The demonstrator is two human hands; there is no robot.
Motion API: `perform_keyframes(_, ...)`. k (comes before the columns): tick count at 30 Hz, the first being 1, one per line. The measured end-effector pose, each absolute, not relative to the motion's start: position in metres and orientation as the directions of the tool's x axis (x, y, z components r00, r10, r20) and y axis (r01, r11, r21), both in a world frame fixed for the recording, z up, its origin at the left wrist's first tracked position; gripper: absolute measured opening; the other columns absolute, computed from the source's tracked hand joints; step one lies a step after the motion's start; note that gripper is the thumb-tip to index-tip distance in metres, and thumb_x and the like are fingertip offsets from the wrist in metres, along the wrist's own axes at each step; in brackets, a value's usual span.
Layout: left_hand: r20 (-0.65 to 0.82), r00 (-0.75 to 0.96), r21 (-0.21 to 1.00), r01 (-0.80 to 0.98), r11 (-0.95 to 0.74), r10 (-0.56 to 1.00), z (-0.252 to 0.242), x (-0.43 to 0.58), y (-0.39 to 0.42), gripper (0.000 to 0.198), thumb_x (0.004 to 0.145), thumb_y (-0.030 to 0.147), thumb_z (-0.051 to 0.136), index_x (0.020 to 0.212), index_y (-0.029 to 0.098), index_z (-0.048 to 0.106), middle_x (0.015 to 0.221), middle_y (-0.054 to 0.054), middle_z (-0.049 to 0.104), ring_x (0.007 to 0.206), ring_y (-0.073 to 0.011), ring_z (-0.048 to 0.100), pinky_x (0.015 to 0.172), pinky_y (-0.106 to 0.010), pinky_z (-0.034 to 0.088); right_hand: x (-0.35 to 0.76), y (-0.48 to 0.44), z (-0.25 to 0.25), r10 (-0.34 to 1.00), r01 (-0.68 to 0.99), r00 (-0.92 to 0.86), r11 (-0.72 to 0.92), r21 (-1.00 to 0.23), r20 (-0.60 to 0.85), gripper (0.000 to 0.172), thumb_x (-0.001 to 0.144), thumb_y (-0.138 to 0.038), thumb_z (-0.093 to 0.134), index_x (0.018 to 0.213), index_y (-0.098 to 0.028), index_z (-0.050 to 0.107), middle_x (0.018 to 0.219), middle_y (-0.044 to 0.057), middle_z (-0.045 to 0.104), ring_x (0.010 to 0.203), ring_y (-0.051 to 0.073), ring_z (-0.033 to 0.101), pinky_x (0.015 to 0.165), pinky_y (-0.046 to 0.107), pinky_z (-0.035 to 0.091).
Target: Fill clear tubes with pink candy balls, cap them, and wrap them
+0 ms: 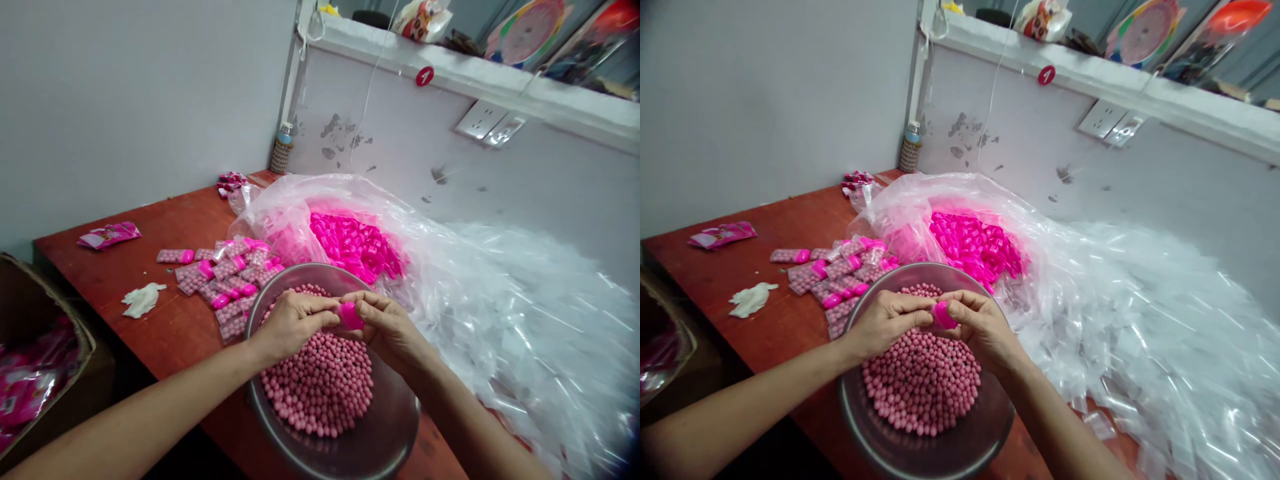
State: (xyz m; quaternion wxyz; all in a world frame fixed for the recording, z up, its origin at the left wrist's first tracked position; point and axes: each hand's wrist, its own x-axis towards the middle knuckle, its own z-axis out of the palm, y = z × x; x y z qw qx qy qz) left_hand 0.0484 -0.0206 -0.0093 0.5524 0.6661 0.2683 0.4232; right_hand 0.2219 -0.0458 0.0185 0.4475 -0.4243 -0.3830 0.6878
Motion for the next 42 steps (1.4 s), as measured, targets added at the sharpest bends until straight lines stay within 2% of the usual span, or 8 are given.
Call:
perform_keyframes(7,0.295,0.451,0.944,-0.002,-0.329,0.843,-0.012,0.045,-0.023,0.017,0.080,0.020,0.057,0.083,0.016,0.073,0.075,-0.003,0.070,0.071,-0.0164,0.063,0.063,-0.022,0.045,0.210,-0.042,0.016,0.953,-0.307,-0.155,-0.298,-0.904,-0.261,0.026,0.061,-0.024,0.077,0.081,-0.019,0.062,0.075,-0.001,0.065,0.064,0.014,0.063,0.059,0.030,0.055)
perform_keyframes(12,0.285,0.355,0.958,-0.088,-0.272,0.890,-0.006,0.045,-0.011,0.024,0.081,0.021,0.056,0.100,0.018,0.069,0.097,-0.003,0.070,0.090,-0.0190,0.063,0.080,-0.026,0.048,0.210,-0.022,0.022,0.970,-0.187,-0.186,-0.189,-0.964,-0.154,0.029,0.072,-0.039,0.068,0.092,-0.020,0.061,0.089,0.003,0.064,0.075,0.015,0.063,0.065,0.030,0.054)
perform_keyframes(16,0.271,0.147,0.962,-0.009,-0.273,0.951,-0.001,0.021,0.019,0.035,0.078,0.027,0.059,0.110,0.013,0.063,0.106,-0.006,0.067,0.094,-0.0205,0.062,0.084,-0.030,0.048,0.224,-0.002,0.023,0.986,0.181,-0.152,-0.035,-0.983,-0.063,0.035,0.076,-0.048,0.060,0.096,-0.019,0.060,0.088,0.004,0.063,0.081,0.017,0.061,0.073,0.032,0.051)
perform_keyframes(20,0.282,-0.023,0.906,0.337,-0.258,0.959,-0.013,-0.020,0.054,0.035,0.079,0.029,0.056,0.108,0.011,0.064,0.108,-0.009,0.066,0.098,-0.0225,0.061,0.089,-0.033,0.045,0.237,0.011,0.003,0.970,0.772,-0.215,0.098,-0.628,-0.113,0.025,0.077,-0.036,0.058,0.092,-0.018,0.062,0.085,0.005,0.065,0.078,0.019,0.060,0.069,0.030,0.046)
perform_keyframes(23,0.259,-0.068,0.820,0.543,-0.182,0.963,-0.026,-0.037,0.066,0.033,0.079,0.025,0.056,0.109,0.012,0.064,0.110,-0.009,0.065,0.101,-0.0242,0.060,0.091,-0.036,0.043,0.236,0.014,-0.017,0.941,0.936,-0.278,0.220,-0.274,-0.192,0.024,0.075,-0.033,0.060,0.095,-0.019,0.062,0.092,0.007,0.065,0.083,0.021,0.059,0.067,0.028,0.041)
perform_keyframes(32,0.516,0.336,0.654,0.439,-0.615,0.788,-0.012,0.012,0.029,0.028,0.082,0.018,0.054,0.108,0.012,0.063,0.107,-0.009,0.066,0.098,-0.0193,0.060,0.090,-0.031,0.043,0.233,0.017,-0.038,0.897,0.960,-0.277,0.238,-0.150,-0.345,0.016,0.072,-0.025,0.060,0.085,-0.016,0.064,0.085,0.006,0.067,0.074,0.018,0.059,0.061,0.023,0.037)
perform_keyframes(38,0.397,0.605,0.630,0.368,-0.684,0.690,-0.015,0.038,0.016,0.025,0.085,0.020,0.049,0.104,0.014,0.065,0.102,-0.009,0.068,0.097,-0.0207,0.061,0.091,-0.031,0.042,0.247,0.000,-0.035,0.871,0.984,-0.175,0.164,-0.064,-0.460,0.008,0.066,-0.018,0.059,0.068,-0.012,0.065,0.074,0.012,0.066,0.069,0.023,0.060,0.058,0.028,0.037)
perform_keyframes(42,0.251,0.719,0.601,0.409,-0.686,0.648,-0.012,0.047,0.006,0.017,0.080,0.018,0.053,0.088,0.017,0.068,0.089,-0.008,0.070,0.089,-0.0238,0.063,0.083,-0.033,0.045,0.249,-0.011,-0.028,0.748,0.992,-0.121,0.072,-0.101,-0.653,0.010,0.052,-0.010,0.064,0.045,-0.015,0.058,0.048,0.006,0.059,0.052,0.019,0.056,0.048,0.025,0.037)
